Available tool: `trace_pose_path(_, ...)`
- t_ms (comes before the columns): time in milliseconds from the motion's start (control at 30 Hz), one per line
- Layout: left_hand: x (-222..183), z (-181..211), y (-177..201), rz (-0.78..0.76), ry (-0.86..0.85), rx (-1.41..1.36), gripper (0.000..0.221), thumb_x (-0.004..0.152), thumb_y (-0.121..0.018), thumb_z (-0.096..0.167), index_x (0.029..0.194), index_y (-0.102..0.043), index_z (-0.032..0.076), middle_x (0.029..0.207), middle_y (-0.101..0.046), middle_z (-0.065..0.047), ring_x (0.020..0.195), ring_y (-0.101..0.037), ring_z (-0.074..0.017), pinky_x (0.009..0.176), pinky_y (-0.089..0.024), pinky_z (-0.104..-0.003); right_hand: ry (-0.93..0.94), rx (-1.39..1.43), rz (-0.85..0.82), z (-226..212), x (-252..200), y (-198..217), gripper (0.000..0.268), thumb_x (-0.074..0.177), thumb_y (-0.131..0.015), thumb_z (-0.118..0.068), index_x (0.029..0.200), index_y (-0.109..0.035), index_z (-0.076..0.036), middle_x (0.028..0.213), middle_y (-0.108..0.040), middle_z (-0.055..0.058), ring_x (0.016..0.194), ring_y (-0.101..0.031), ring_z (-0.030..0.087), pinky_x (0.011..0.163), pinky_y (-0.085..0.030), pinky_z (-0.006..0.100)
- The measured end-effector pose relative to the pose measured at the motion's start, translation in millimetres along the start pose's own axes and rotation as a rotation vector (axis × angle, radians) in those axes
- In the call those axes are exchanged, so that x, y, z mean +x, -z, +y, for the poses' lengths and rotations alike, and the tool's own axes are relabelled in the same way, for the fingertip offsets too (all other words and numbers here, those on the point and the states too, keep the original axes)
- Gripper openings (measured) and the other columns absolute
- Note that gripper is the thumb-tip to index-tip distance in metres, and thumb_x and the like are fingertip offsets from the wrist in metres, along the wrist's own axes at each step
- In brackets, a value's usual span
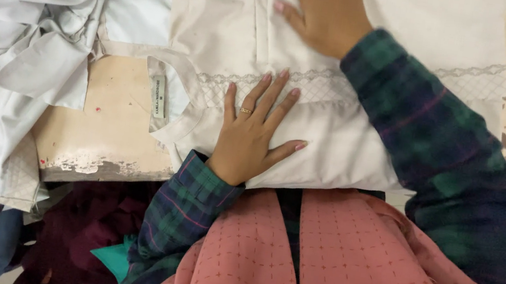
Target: Inspecting a white garment for defects, trimming loose threads with a small tool, and folding it neatly on a work table.
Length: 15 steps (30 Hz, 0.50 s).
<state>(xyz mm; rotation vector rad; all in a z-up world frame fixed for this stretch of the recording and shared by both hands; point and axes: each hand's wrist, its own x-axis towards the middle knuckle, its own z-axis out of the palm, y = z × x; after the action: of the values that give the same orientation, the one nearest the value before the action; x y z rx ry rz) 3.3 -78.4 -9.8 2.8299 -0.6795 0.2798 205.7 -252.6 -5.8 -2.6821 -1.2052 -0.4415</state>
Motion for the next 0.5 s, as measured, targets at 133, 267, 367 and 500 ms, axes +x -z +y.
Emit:
trace_pose_path(133,0.7,-1.3,-3.6,-0.003,0.009,-0.091,0.078,0.1,-0.05,0.072,0.159,-0.041,0.021,0.168,-0.034,-0.007,0.157,-0.03,-0.0262,0.124,-0.018,-0.066,0.17,0.156,-0.152,-30.1,-13.4,0.2,0.064,0.114,-0.053,-0.044,0.167,-0.036,-0.014,0.169,-0.025,0.021,0.154,-0.022,0.043,0.117,-0.017,0.073)
trace_pose_path(267,4.8,-1.7,-5.2,0.01,0.006,-0.036,0.08,0.1,-0.05,0.075,0.16,-0.042,0.023,0.168,-0.033,-0.005,0.157,-0.03,-0.0244,0.123,-0.022,-0.066,0.175,0.157,-0.221,-24.8,-11.7,9.5,0.065,0.116,-0.045,-0.047,0.17,-0.026,-0.016,0.171,-0.015,0.018,0.157,-0.017,0.043,0.12,-0.01,0.07)
trace_pose_path(367,-1.1,-1.2,-7.9,0.005,0.01,-0.029,0.08,0.1,-0.048,0.076,0.159,-0.043,0.022,0.168,-0.032,-0.004,0.157,-0.029,-0.0231,0.123,-0.019,-0.064,0.136,0.226,-0.154,-38.2,-30.5,16.3,0.057,0.119,-0.044,-0.036,0.165,-0.032,-0.005,0.169,-0.024,0.021,0.154,-0.023,0.046,0.121,-0.013,0.068)
trace_pose_path(500,-2.1,-3.7,-11.1,-0.021,0.032,-0.064,0.081,0.099,-0.047,0.076,0.159,-0.041,0.022,0.167,-0.036,-0.005,0.157,-0.026,-0.0229,0.123,-0.017,-0.065,0.094,0.33,-0.231,-59.1,-81.9,48.7,0.067,0.11,-0.023,-0.053,0.164,-0.026,-0.014,0.169,-0.025,0.022,0.156,-0.025,0.046,0.121,-0.011,0.07)
